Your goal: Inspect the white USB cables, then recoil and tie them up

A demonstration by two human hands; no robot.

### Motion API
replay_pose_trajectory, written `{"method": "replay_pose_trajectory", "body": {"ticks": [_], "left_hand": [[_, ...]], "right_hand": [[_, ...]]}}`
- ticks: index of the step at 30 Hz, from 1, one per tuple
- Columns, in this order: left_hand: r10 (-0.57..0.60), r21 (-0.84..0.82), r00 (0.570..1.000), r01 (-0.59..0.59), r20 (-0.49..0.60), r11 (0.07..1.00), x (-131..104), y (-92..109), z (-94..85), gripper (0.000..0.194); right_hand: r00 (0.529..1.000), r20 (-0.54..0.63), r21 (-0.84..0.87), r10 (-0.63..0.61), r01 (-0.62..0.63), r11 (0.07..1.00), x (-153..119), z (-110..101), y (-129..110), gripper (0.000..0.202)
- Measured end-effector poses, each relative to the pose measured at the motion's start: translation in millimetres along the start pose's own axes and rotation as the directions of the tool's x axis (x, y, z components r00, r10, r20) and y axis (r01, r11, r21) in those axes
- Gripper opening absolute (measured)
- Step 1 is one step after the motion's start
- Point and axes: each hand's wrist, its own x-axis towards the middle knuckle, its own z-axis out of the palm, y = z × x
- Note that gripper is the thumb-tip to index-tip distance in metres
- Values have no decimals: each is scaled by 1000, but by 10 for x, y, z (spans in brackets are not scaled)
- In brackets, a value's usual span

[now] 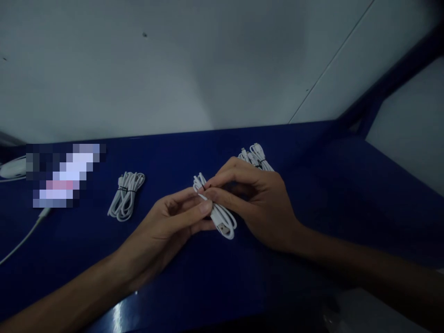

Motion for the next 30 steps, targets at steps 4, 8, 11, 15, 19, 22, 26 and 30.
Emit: {"method": "replay_pose_trajectory", "body": {"ticks": [4,8,11,15,19,22,26,30], "left_hand": [[42,-34,999,-43,-12,999,-1,11,-29,24],[56,-42,998,-56,0,998,-9,50,-11,13],[48,-79,999,-48,3,996,-15,81,13,11],[42,-88,997,-36,62,995,-28,112,25,13],[36,-102,995,-27,89,994,-35,128,25,15],[36,-133,996,-25,84,991,-21,123,17,14],[48,-145,995,-35,82,989,11,104,-15,13],[79,-75,995,-75,62,994,37,99,-58,12]], "right_hand": [[1000,-12,-86,-23,22,996,9,-27,-35,11],[993,47,90,112,-115,989,1,-37,-71,5],[985,64,186,160,-169,968,-4,-23,-99,2],[976,87,261,199,-215,941,-13,3,-139,2],[960,127,304,250,-278,911,-29,6,-147,3],[953,129,295,273,-300,907,-38,-5,-130,2],[965,71,238,254,-263,935,-40,-17,-132,2],[975,15,173,224,-223,959,-24,-23,-144,3]]}}
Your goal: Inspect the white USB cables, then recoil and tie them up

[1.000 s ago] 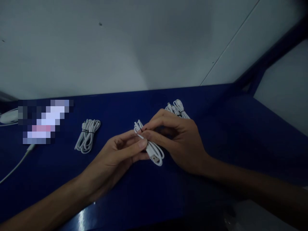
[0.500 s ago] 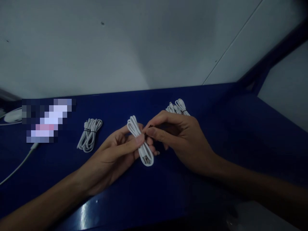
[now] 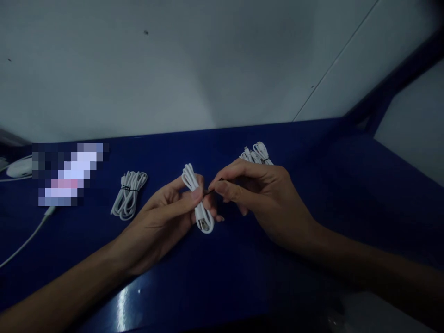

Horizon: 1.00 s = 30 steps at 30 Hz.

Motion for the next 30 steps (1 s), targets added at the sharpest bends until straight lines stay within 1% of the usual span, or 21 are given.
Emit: {"method": "replay_pose_trajectory", "body": {"ticks": [4,9,12,18,23,25,27,28,29,30], "left_hand": [[-3,31,999,4,-46,999,9,6,-21,12],[1,60,995,5,-103,998,7,10,1,15],[-4,64,993,12,-118,998,-6,12,22,14],[-17,77,991,28,-135,997,-21,30,47,7],[9,115,992,5,-122,993,-28,24,43,10],[28,148,992,-9,-125,989,-27,17,41,12],[52,181,989,-27,-135,983,-22,11,42,10],[63,192,987,-35,-144,981,-20,10,43,8],[75,202,986,-44,-151,978,-18,10,44,6],[83,209,985,-50,-154,977,-17,10,46,4]], "right_hand": [[1000,-12,-32,-20,19,999,13,-8,4,1],[998,-31,-38,-54,53,998,2,12,5,1],[995,-61,-33,-81,79,996,-3,15,24,6],[998,-24,14,-50,50,999,6,-45,125,4],[998,4,9,-58,58,998,17,-52,135,3],[994,38,-38,-100,101,994,26,-55,117,2],[977,66,-153,-201,209,966,38,-70,96,4],[960,73,-238,-270,279,930,45,-82,86,8],[935,86,-335,-345,353,873,55,-96,79,12],[901,116,-434,-418,424,795,66,-113,76,15]]}}
